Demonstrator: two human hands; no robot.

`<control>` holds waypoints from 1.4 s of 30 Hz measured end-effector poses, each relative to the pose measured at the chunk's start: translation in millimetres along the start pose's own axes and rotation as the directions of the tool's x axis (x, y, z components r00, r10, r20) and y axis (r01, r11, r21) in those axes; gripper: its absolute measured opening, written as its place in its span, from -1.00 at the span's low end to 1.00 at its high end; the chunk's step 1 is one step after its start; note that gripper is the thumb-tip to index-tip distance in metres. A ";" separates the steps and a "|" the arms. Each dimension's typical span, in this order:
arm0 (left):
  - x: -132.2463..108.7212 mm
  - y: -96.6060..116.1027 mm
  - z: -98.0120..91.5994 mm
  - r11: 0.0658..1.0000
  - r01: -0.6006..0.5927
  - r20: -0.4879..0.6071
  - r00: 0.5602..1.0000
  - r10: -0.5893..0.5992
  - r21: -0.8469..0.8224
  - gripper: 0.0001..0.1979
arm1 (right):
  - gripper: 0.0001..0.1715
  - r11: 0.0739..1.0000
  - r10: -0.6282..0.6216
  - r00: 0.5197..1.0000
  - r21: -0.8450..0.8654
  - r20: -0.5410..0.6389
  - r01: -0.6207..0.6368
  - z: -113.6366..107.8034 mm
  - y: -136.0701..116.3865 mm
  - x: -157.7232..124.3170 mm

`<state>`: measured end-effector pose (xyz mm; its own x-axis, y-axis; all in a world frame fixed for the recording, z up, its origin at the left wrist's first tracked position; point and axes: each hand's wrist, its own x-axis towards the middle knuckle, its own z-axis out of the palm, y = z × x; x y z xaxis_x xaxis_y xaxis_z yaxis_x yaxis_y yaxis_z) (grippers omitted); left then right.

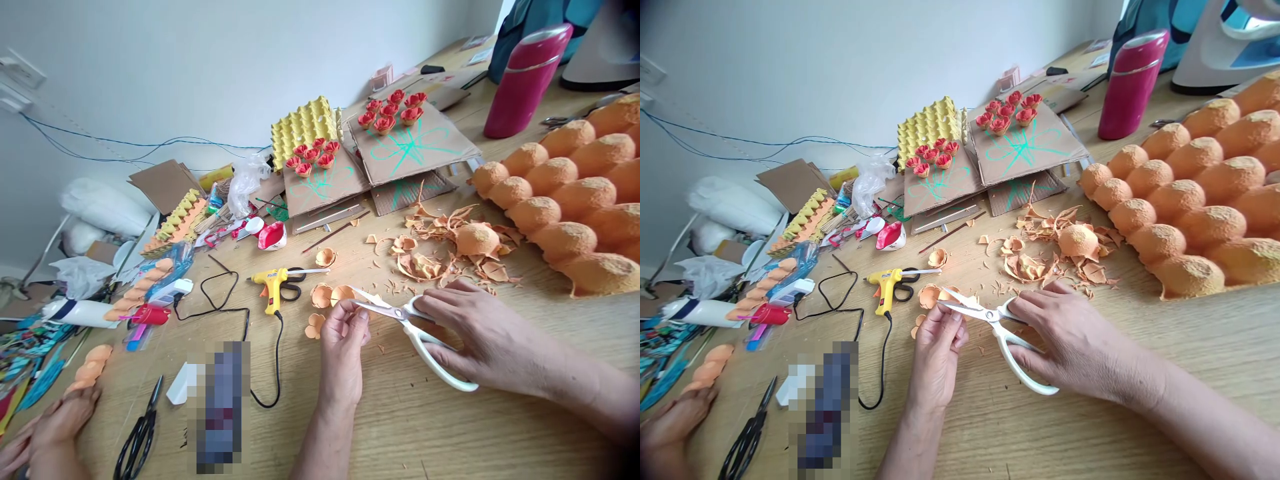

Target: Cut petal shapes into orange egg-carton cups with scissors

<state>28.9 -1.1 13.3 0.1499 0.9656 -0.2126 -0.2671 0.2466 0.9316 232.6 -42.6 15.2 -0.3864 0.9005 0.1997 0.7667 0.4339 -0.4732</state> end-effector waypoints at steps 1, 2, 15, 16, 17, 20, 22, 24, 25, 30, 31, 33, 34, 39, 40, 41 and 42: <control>0.1 0.5 0.2 1.000 -0.003 0.002 1.000 0.003 -0.006 -0.79 | -0.72 1.000 -0.009 1.000 -0.025 -0.008 0.009 0.6 0.2 0.3; 0.2 1.0 0.5 1.000 -0.005 0.004 1.000 0.005 -0.013 -0.80 | -0.72 0.999 -0.014 1.000 -0.045 -0.020 0.013 1.1 0.4 0.5; -1.8 0.4 4.1 0.994 0.034 0.044 0.999 -0.030 -0.102 -0.80 | -0.74 0.992 -0.028 0.993 -0.123 -0.116 0.013 3.0 1.3 0.3; -1.9 0.4 4.6 0.993 0.042 0.047 0.998 -0.037 -0.108 -0.80 | -0.73 0.992 -0.031 0.993 -0.125 -0.117 0.016 2.9 0.9 0.3; -2.0 0.5 5.1 0.992 0.049 0.051 0.998 -0.043 -0.112 -0.79 | -0.73 0.992 -0.033 0.993 -0.127 -0.117 0.018 2.6 0.5 0.4; -2.4 0.9 6.3 0.991 0.062 0.061 0.997 -0.055 -0.121 -0.79 | -0.71 0.992 -0.033 0.993 -0.126 -0.111 0.019 1.7 -1.2 0.5; -2.8 0.8 6.7 0.990 0.065 0.066 0.996 -0.057 -0.126 -0.79 | -0.71 0.992 -0.029 0.994 -0.123 -0.105 0.016 1.2 -1.9 0.4; -3.3 0.2 6.7 0.989 0.068 0.077 0.995 -0.058 -0.131 -0.79 | -0.72 0.992 -0.026 0.995 -0.123 -0.099 0.014 0.9 -2.1 0.2; -3.6 -0.1 6.6 0.989 0.068 0.082 0.995 -0.058 -0.133 -0.80 | -0.72 0.992 -0.026 0.995 -0.123 -0.097 0.014 0.8 -2.1 0.1; -3.9 -0.8 5.2 0.989 0.081 0.101 0.992 -0.069 -0.127 -0.80 | -0.75 0.995 -0.043 0.997 -0.093 -0.063 0.037 -0.7 -2.6 0.3; -3.8 -0.8 5.0 0.988 0.085 0.104 0.992 -0.072 -0.125 -0.80 | -0.75 0.996 -0.044 0.997 -0.085 -0.057 0.039 -1.1 -2.9 0.4; -3.6 -0.8 4.7 0.988 0.091 0.106 0.991 -0.078 -0.123 -0.80 | -0.75 0.996 -0.044 0.998 -0.073 -0.051 0.040 -1.6 -3.5 0.6; -3.6 -0.9 4.6 0.988 0.094 0.105 0.991 -0.081 -0.123 -0.80 | -0.74 0.997 -0.044 0.998 -0.070 -0.051 0.040 -1.7 -3.8 0.7; -4.2 -1.1 5.2 0.986 0.105 0.104 0.990 -0.091 -0.130 -0.80 | -0.71 0.998 -0.046 0.998 -0.055 -0.045 0.043 -1.7 -4.3 0.5; -4.4 -1.0 5.4 0.985 0.109 0.099 0.990 -0.096 -0.134 -0.79 | -0.71 0.998 -0.050 0.998 -0.049 -0.043 0.047 -1.7 -4.2 0.5; -4.6 -0.9 5.6 0.983 0.115 0.093 0.990 -0.103 -0.140 -0.78 | -0.72 0.998 -0.054 0.998 -0.043 -0.041 0.052 -1.8 -4.2 0.4; -4.9 -0.8 5.8 0.981 0.123 0.088 0.990 -0.111 -0.147 -0.77 | -0.72 0.998 -0.060 0.997 -0.036 -0.039 0.059 -1.9 -4.2 0.4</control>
<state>33.9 -6.5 15.3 0.2621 0.9211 -0.2878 -0.3835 0.3731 0.8449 230.2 -44.0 18.8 -0.4113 0.8733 0.2611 0.7606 0.4866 -0.4297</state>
